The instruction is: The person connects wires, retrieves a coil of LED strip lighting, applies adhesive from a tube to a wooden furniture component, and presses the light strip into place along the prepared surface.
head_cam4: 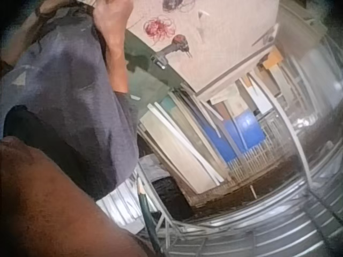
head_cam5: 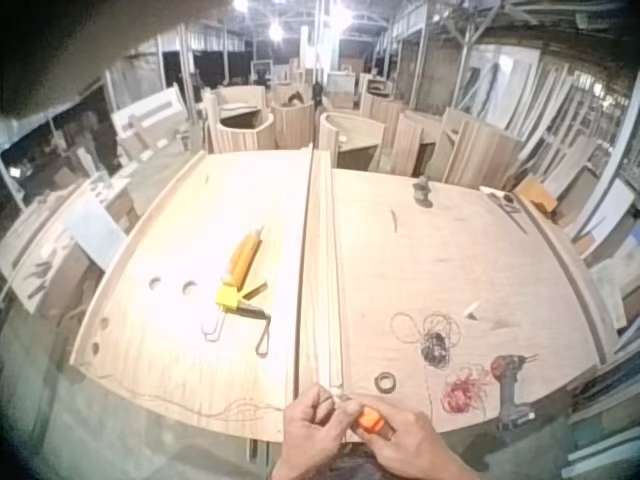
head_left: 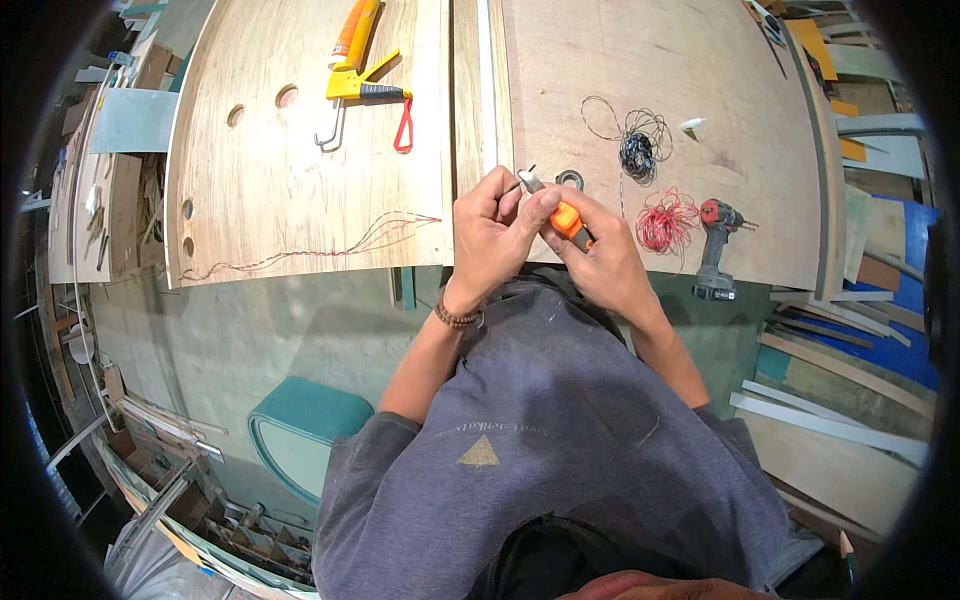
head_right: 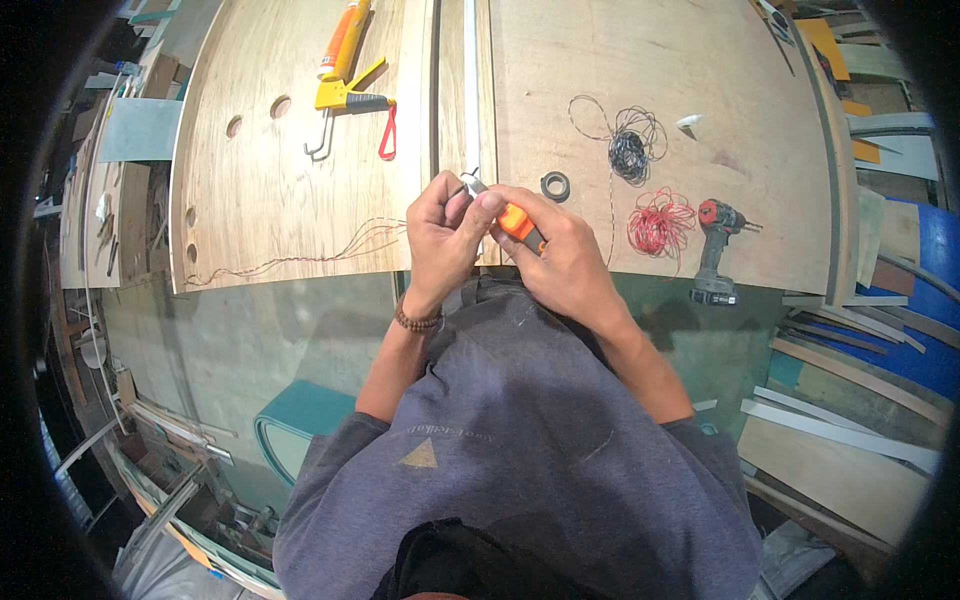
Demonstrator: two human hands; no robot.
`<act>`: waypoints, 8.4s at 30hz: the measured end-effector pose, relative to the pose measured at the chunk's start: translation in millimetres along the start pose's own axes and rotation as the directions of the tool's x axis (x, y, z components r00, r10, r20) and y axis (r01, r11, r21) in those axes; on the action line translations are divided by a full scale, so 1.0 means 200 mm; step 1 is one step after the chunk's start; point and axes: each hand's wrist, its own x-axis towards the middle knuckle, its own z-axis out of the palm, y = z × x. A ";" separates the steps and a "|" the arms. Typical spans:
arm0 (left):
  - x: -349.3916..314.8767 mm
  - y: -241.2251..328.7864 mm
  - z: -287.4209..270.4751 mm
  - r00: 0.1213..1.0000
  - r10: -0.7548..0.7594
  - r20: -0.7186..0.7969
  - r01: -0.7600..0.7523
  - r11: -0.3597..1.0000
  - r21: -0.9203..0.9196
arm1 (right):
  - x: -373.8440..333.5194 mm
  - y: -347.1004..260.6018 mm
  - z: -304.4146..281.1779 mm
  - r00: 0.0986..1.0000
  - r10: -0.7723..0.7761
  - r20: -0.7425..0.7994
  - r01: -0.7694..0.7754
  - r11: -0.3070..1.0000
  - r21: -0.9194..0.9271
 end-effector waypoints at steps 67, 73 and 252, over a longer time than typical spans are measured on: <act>0.11 -0.06 0.01 0.953 0.297 -0.054 -0.282 0.941 0.188 | 0.06 0.05 -0.05 0.997 -0.069 -0.046 0.071 0.997 0.038; 0.14 -0.15 0.04 0.932 0.226 -0.282 -0.248 0.968 -0.043 | 0.12 0.19 0.02 0.888 0.364 -0.280 -0.156 0.812 0.563; -0.07 -0.21 0.08 0.896 0.277 0.347 -0.421 0.780 0.462 | -0.12 0.49 -0.10 0.946 -0.323 -0.003 0.266 0.784 -0.560</act>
